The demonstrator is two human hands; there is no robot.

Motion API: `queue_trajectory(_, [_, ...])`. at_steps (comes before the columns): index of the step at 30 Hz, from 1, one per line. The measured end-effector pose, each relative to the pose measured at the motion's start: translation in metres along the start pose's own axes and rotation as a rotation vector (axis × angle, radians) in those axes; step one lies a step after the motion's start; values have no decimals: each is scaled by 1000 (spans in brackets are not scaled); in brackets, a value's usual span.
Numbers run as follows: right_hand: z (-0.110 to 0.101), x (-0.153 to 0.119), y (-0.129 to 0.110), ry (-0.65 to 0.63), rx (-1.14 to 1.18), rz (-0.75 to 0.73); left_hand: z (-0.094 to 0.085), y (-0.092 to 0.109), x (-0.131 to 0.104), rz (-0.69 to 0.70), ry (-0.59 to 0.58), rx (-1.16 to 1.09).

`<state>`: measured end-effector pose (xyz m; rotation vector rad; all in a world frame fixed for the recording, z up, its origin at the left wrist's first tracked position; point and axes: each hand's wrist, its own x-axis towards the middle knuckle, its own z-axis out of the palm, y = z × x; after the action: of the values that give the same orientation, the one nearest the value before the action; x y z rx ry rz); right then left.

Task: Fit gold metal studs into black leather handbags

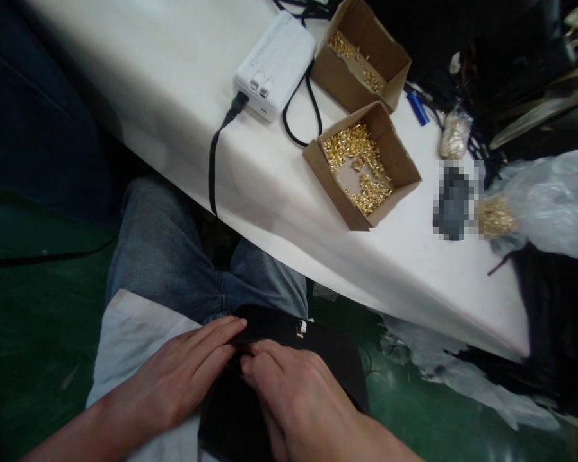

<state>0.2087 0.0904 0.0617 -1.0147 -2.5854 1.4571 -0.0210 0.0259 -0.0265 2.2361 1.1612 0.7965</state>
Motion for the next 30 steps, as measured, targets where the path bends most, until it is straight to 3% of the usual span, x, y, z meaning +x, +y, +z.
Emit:
queue_trajectory(5, [6, 3, 0, 196, 118, 197, 0, 1, 2, -21, 36, 14])
queue_trajectory(8, [9, 6, 1, 236, 184, 251, 3, 3, 1, -37, 43, 7])
queue_trajectory(13, [5, 6, 1, 227, 262, 272, 7, 5, 3, -61, 31, 0])
queue_trajectory(19, [3, 2, 1, 162, 266, 354, 7, 6, 6, -22, 99, 4])
queue_trajectory(26, [3, 6, 0, 121, 297, 371, 11, 5, 6, -64, 32, -51])
queue_trajectory(30, [3, 9, 3, 112, 392, 465, 10, 3, 7, -20, -4, -40])
